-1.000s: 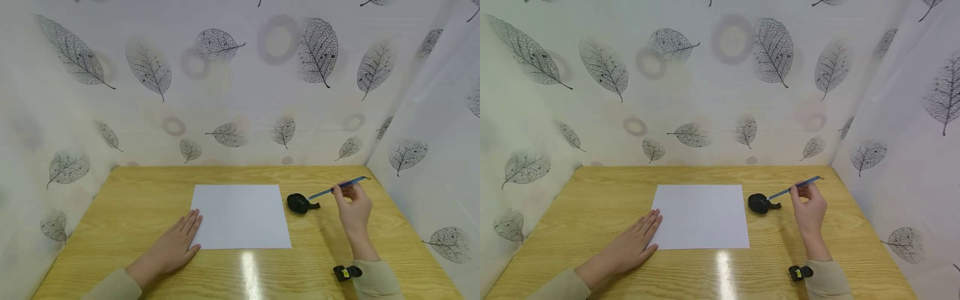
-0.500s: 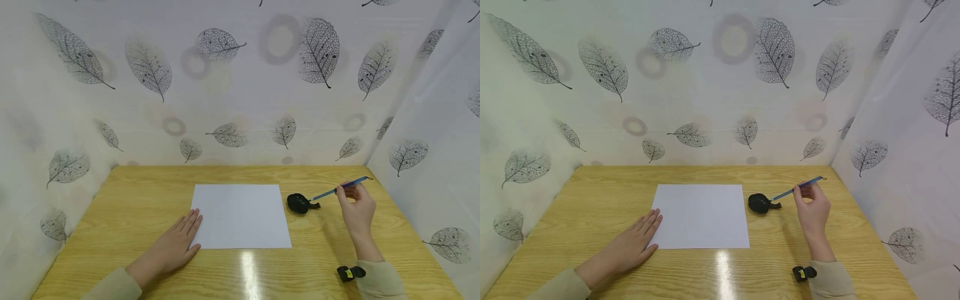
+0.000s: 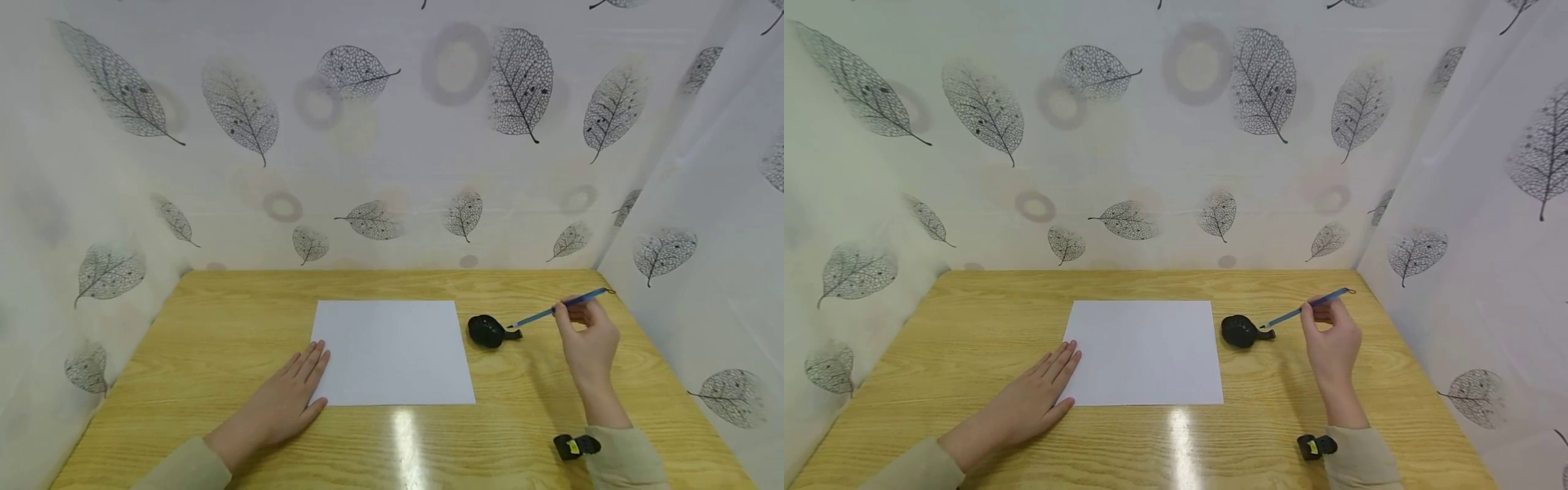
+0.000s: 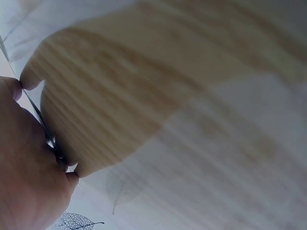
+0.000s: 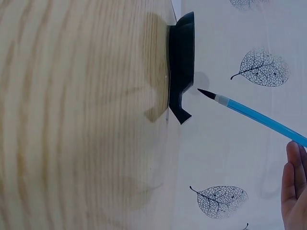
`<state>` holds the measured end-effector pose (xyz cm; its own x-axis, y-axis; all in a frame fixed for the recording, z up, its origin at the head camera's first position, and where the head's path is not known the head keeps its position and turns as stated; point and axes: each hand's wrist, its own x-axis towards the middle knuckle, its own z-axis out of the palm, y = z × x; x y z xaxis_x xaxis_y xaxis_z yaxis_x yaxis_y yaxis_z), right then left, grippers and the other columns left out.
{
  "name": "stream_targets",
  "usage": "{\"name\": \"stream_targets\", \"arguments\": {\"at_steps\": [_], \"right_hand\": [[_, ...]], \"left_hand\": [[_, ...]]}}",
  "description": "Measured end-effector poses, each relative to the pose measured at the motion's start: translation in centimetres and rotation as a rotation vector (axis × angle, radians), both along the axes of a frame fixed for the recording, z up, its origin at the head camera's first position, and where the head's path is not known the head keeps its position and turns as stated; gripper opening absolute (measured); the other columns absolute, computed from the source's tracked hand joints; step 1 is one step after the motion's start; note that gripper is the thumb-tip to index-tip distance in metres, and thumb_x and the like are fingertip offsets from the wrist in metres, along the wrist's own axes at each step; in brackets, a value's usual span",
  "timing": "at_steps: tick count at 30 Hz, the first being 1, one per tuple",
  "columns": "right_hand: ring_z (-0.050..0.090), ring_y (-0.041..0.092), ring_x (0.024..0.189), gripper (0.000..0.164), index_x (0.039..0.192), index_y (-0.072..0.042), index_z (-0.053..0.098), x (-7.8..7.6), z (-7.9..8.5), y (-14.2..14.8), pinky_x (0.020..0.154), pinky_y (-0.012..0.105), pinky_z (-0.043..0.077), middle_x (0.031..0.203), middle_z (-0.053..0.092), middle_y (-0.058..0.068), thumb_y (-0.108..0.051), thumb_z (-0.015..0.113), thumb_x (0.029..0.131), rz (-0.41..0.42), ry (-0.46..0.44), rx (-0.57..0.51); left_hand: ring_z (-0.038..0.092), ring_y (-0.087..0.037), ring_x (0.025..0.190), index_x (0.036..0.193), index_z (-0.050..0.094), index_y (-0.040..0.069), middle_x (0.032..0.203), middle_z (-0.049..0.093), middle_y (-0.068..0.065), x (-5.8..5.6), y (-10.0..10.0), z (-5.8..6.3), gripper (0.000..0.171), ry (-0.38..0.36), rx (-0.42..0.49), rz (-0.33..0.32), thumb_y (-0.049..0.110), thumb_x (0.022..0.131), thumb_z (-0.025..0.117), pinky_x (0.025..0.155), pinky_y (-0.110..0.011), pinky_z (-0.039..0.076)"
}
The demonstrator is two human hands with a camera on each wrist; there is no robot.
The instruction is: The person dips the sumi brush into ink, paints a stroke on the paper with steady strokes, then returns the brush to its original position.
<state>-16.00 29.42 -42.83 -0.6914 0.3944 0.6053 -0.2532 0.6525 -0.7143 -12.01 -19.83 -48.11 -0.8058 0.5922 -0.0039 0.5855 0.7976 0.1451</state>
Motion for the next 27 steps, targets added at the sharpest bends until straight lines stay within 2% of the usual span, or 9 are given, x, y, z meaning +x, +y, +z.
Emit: {"name": "stream_targets", "arguments": {"at_steps": [10,27], "right_hand": [[0.055,-0.022,0.072,0.007,0.1,0.009,0.071,-0.01,-0.58,-0.07,0.071,-0.001,0.046,0.082,0.058,-0.04,0.003,0.07,0.097,0.018,-0.022,-0.002],[0.056,-0.021,0.072,0.008,0.101,0.01,0.071,0.16,-0.59,0.0,0.071,0.0,0.047,0.082,0.059,-0.039,0.003,0.07,0.096,0.016,-0.008,-0.026]], "left_hand": [[0.029,-0.043,0.161,0.163,0.031,-0.007,0.173,0.026,-0.028,0.03,0.2,0.46,0.074,-0.039,-0.04,0.016,0.041,0.109,0.051,0.13,-0.057,0.031],[0.028,-0.042,0.162,0.164,0.031,-0.006,0.173,0.026,-0.027,0.2,0.29,0.39,0.074,-0.022,-0.059,0.017,0.042,0.11,0.05,0.13,-0.056,0.031]]}}
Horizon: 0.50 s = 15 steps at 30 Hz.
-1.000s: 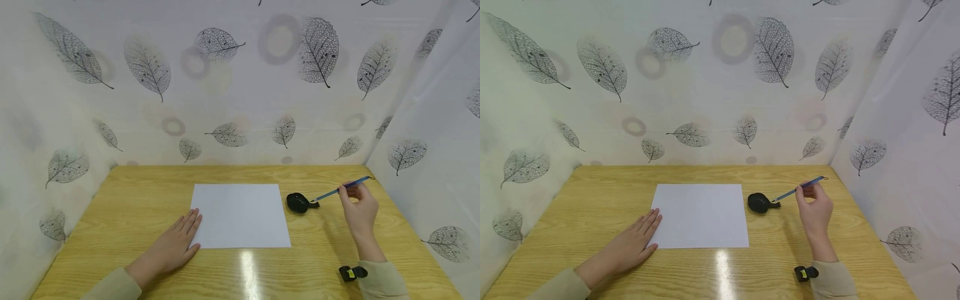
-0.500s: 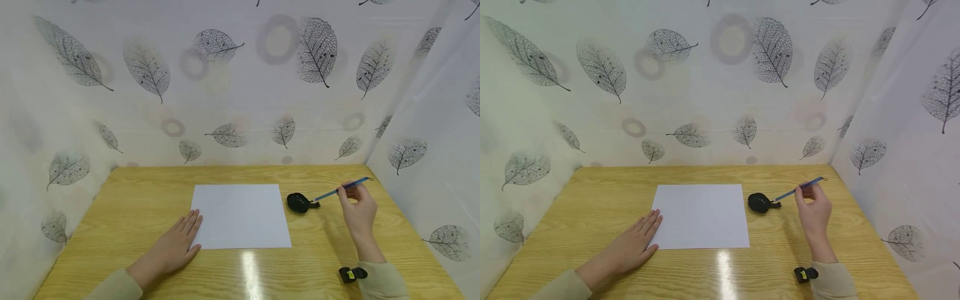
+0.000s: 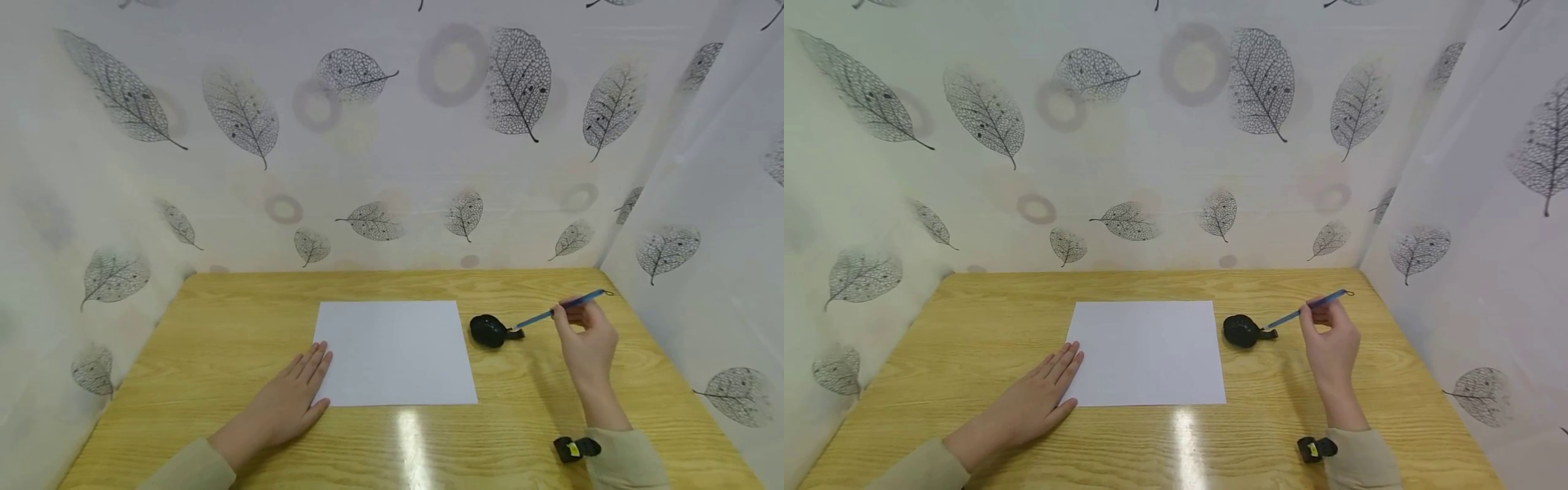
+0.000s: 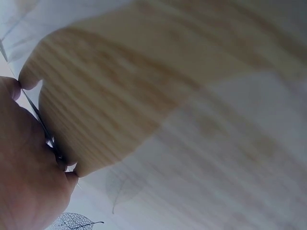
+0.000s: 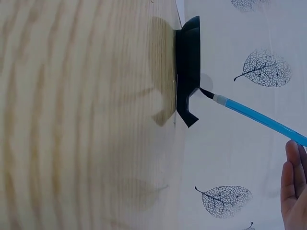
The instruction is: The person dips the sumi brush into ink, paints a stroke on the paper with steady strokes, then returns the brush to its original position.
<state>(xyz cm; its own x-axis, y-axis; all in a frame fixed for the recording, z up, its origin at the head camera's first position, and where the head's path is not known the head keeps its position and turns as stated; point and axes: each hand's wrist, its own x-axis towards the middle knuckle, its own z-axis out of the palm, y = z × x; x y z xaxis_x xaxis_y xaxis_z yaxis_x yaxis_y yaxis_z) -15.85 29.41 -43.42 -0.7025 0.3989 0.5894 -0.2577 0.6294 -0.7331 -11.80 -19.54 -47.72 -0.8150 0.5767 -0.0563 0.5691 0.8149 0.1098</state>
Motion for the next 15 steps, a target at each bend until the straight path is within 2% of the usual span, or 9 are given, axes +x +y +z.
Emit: {"name": "stream_targets", "arguments": {"at_steps": [5,15], "right_hand": [[0.054,-0.023,0.073,0.01,0.101,0.01,0.071,0.28,0.36,0.18,0.071,-0.001,0.045,0.082,0.057,-0.04,0.001,0.069,0.097,-0.034,0.01,0.017],[0.057,-0.021,0.073,0.011,0.103,0.009,0.072,0.17,0.69,0.51,0.071,0.0,0.046,0.082,0.059,-0.041,0.0,0.069,0.098,-0.045,0.026,-0.029]], "left_hand": [[0.029,-0.042,0.161,0.163,0.032,-0.006,0.173,0.027,-0.027,-0.04,0.08,-0.28,0.074,0.016,0.002,-0.005,0.04,0.109,0.052,0.13,-0.056,0.033],[0.029,-0.042,0.161,0.163,0.031,-0.006,0.173,0.026,-0.027,0.16,0.14,0.45,0.074,-0.01,0.011,0.006,0.041,0.11,0.05,0.13,-0.056,0.031]]}}
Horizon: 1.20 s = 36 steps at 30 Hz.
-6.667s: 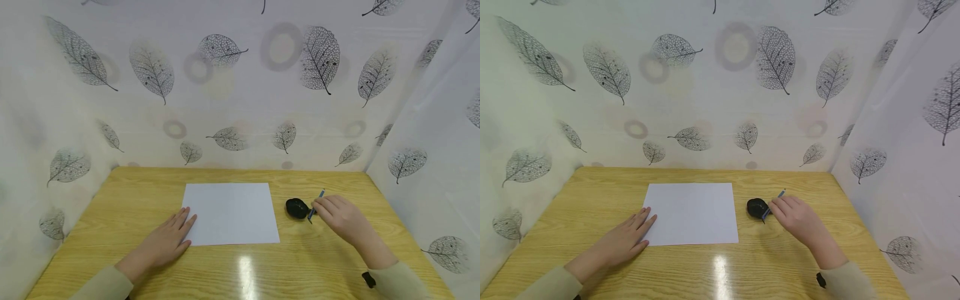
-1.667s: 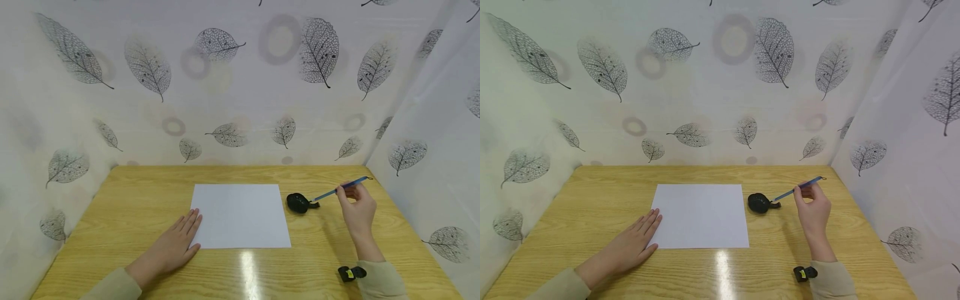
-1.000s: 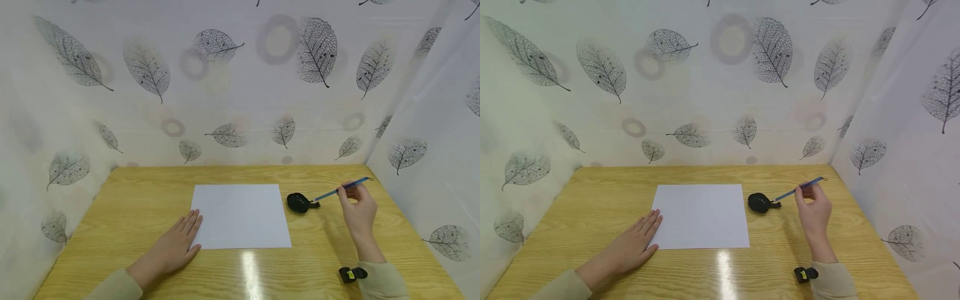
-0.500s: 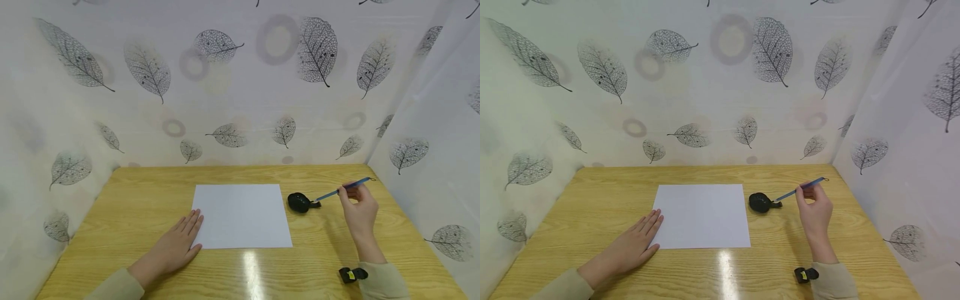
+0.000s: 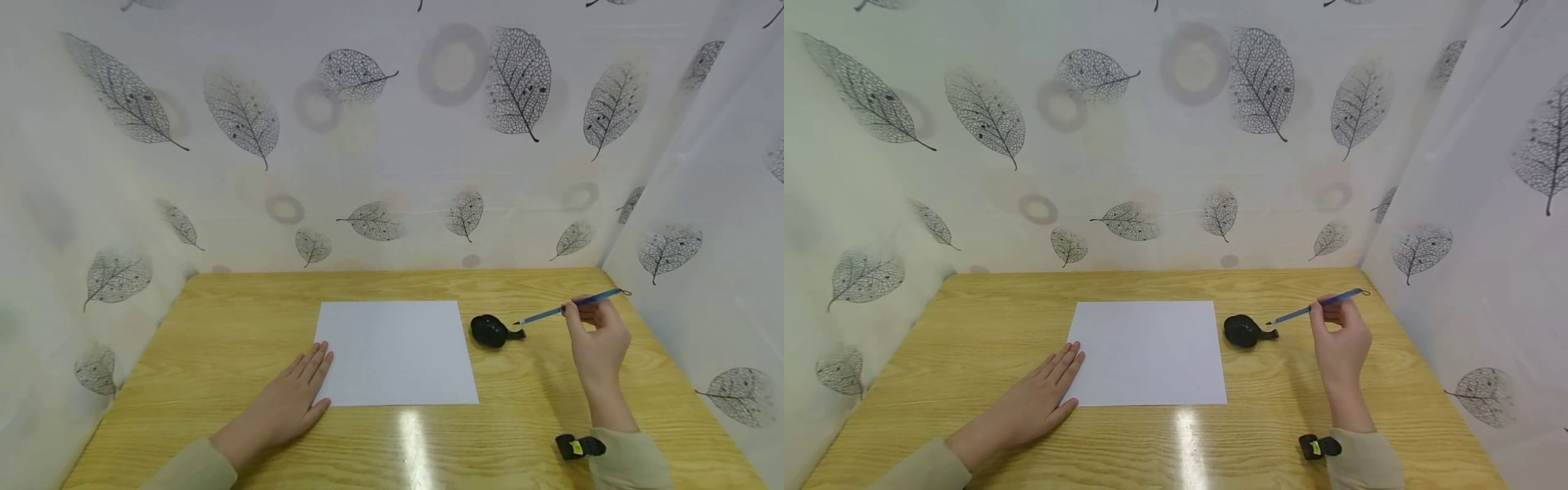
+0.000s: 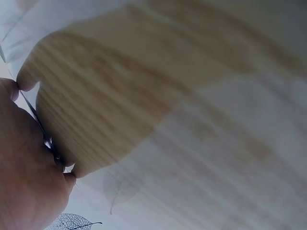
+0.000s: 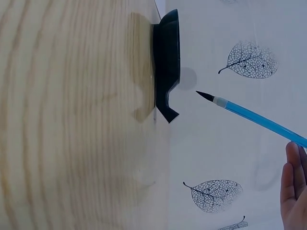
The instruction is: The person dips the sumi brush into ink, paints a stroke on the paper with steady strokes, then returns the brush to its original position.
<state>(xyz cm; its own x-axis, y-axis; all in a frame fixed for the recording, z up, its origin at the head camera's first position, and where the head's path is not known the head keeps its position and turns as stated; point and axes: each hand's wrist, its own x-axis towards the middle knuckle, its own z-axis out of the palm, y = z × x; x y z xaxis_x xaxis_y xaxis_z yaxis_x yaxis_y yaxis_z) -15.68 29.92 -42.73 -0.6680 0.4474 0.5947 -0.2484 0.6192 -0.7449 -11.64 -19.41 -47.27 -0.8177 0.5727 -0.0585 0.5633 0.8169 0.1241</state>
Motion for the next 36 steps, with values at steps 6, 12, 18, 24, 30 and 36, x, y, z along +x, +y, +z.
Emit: {"name": "stream_targets", "arguments": {"at_steps": [6,12,18,24,30,36], "right_hand": [[0.06,-0.017,0.073,0.012,0.103,0.011,0.071,-0.2,0.5,-0.7,0.071,0.002,0.049,0.083,0.061,-0.037,0.001,0.069,0.098,0.031,0.028,-0.048],[0.062,-0.015,0.072,0.01,0.101,0.013,0.071,-0.4,1.3,-1.6,0.071,0.003,0.051,0.083,0.063,-0.033,0.004,0.069,0.097,0.065,0.064,-0.089],[0.065,-0.013,0.072,0.011,0.102,0.015,0.07,-0.9,1.6,-2.6,0.072,0.004,0.053,0.083,0.065,-0.028,0.005,0.069,0.097,0.108,0.08,-0.147],[0.066,-0.011,0.072,0.009,0.101,0.014,0.07,-1.3,1.8,-3.9,0.071,0.005,0.054,0.082,0.067,-0.028,0.005,0.069,0.097,0.142,0.081,-0.176],[0.066,-0.011,0.071,0.008,0.1,0.014,0.07,-1.7,1.8,-5.1,0.07,0.005,0.054,0.082,0.067,-0.026,0.006,0.069,0.097,0.179,0.086,-0.184],[0.068,-0.009,0.072,0.011,0.102,0.016,0.069,-2.0,1.9,-6.4,0.072,0.006,0.055,0.082,0.069,-0.024,0.006,0.069,0.098,0.221,0.065,-0.203]], "left_hand": [[0.03,-0.042,0.161,0.163,0.032,-0.006,0.173,0.027,-0.027,0.0,0.0,0.0,0.073,0.001,0.005,0.0,0.04,0.11,0.05,0.13,-0.056,0.032],[0.03,-0.042,0.161,0.163,0.032,-0.006,0.173,0.027,-0.027,0.0,0.0,-0.1,0.074,-0.004,0.006,0.001,0.041,0.11,0.05,0.13,-0.056,0.032],[0.029,-0.042,0.161,0.163,0.031,-0.006,0.173,0.027,-0.027,0.0,-0.1,-0.3,0.074,0.001,0.001,0.003,0.041,0.11,0.05,0.13,-0.056,0.032],[0.028,-0.041,0.162,0.164,0.031,-0.006,0.173,0.026,-0.027,-0.1,-0.1,-0.6,0.074,0.008,-0.01,0.007,0.04,0.109,0.051,0.131,-0.056,0.03],[0.029,-0.042,0.161,0.163,0.031,-0.006,0.173,0.026,-0.027,0.0,-0.1,-0.4,0.074,0.01,-0.003,0.003,0.04,0.11,0.05,0.13,-0.056,0.031],[0.029,-0.042,0.161,0.163,0.031,-0.006,0.173,0.026,-0.027,-0.1,-0.2,-0.6,0.074,0.018,0.012,-0.004,0.041,0.11,0.05,0.13,-0.056,0.032]]}}
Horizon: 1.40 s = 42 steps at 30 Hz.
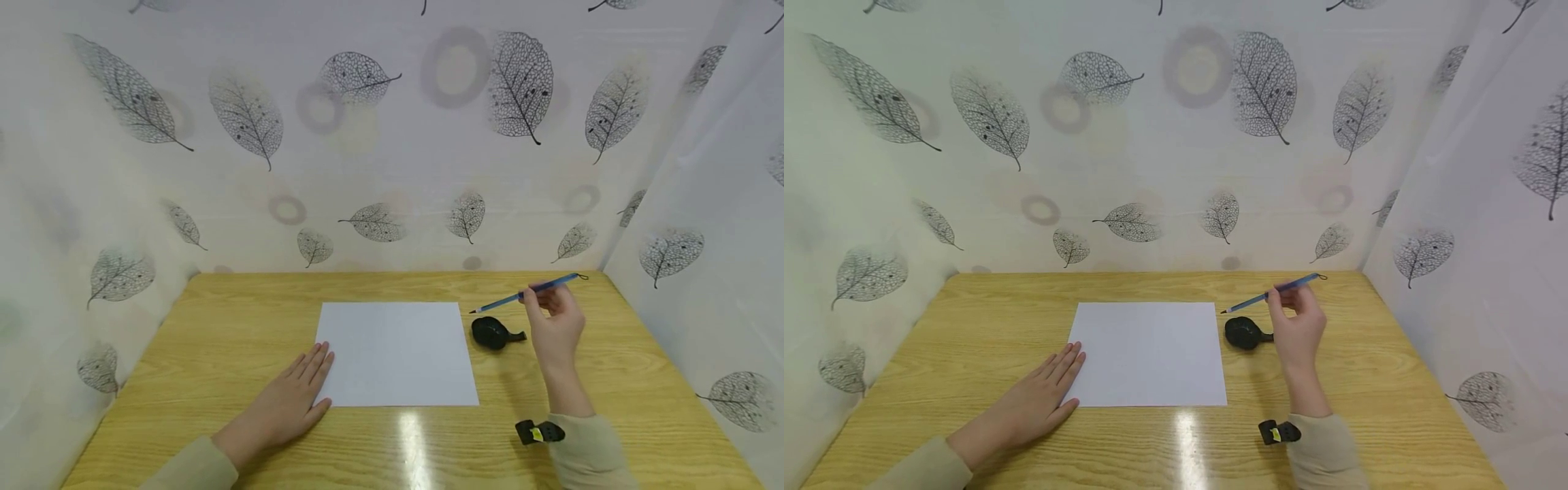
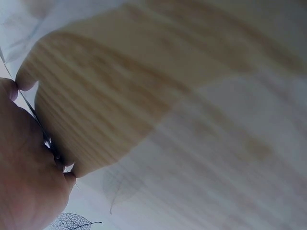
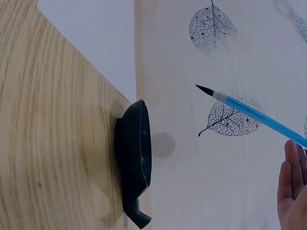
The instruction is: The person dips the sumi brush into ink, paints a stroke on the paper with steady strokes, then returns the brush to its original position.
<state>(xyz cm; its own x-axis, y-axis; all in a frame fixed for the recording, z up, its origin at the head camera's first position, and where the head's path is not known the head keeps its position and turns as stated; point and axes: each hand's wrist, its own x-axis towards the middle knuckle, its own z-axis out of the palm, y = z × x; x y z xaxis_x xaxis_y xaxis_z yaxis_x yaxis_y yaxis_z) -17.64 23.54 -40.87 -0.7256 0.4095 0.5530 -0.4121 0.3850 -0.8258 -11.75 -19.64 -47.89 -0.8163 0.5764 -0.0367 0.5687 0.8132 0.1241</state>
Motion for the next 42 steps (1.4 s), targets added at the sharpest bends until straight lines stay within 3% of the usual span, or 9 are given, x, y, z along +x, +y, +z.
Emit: {"name": "stream_targets", "arguments": {"at_steps": [4,11,34,42], "right_hand": [[0.068,-0.007,0.073,0.011,0.102,0.017,0.068,-0.2,-0.2,-0.7,0.073,0.007,0.055,0.084,0.069,-0.024,0.006,0.068,0.098,0.024,-0.003,0.002],[0.069,-0.007,0.073,0.009,0.1,0.017,0.068,-0.6,-0.2,-1.9,0.072,0.008,0.056,0.084,0.07,-0.023,0.008,0.068,0.097,0.062,0.024,-0.025],[0.07,-0.005,0.073,0.007,0.098,0.016,0.067,-1.6,-0.3,-5.9,0.071,0.011,0.056,0.081,0.071,-0.017,0.01,0.068,0.095,0.15,0.0,-0.121],[0.07,-0.003,0.073,0.005,0.099,0.013,0.069,-1.9,-0.7,-7.2,0.073,0.012,0.057,0.083,0.074,0.001,0.01,0.07,0.095,0.174,-0.036,-0.129]], "left_hand": [[0.032,-0.043,0.16,0.163,0.033,-0.006,0.172,0.029,-0.026,-0.1,-0.2,-0.7,0.074,0.03,0.025,-0.005,0.041,0.109,0.053,0.131,-0.055,0.03],[0.028,-0.042,0.162,0.164,0.031,-0.006,0.173,0.025,-0.027,0.0,0.1,0.1,0.074,-0.016,-0.006,0.005,0.041,0.11,0.049,0.13,-0.056,0.031],[0.026,-0.041,0.163,0.165,0.029,-0.005,0.174,0.024,-0.026,-0.2,0.0,-0.2,0.074,-0.016,-0.033,0.004,0.041,0.11,0.049,0.131,-0.055,0.029],[0.028,-0.042,0.162,0.164,0.031,-0.006,0.173,0.026,-0.026,-0.2,0.0,-0.2,0.074,-0.002,-0.031,0.002,0.041,0.11,0.05,0.13,-0.056,0.031]]}}
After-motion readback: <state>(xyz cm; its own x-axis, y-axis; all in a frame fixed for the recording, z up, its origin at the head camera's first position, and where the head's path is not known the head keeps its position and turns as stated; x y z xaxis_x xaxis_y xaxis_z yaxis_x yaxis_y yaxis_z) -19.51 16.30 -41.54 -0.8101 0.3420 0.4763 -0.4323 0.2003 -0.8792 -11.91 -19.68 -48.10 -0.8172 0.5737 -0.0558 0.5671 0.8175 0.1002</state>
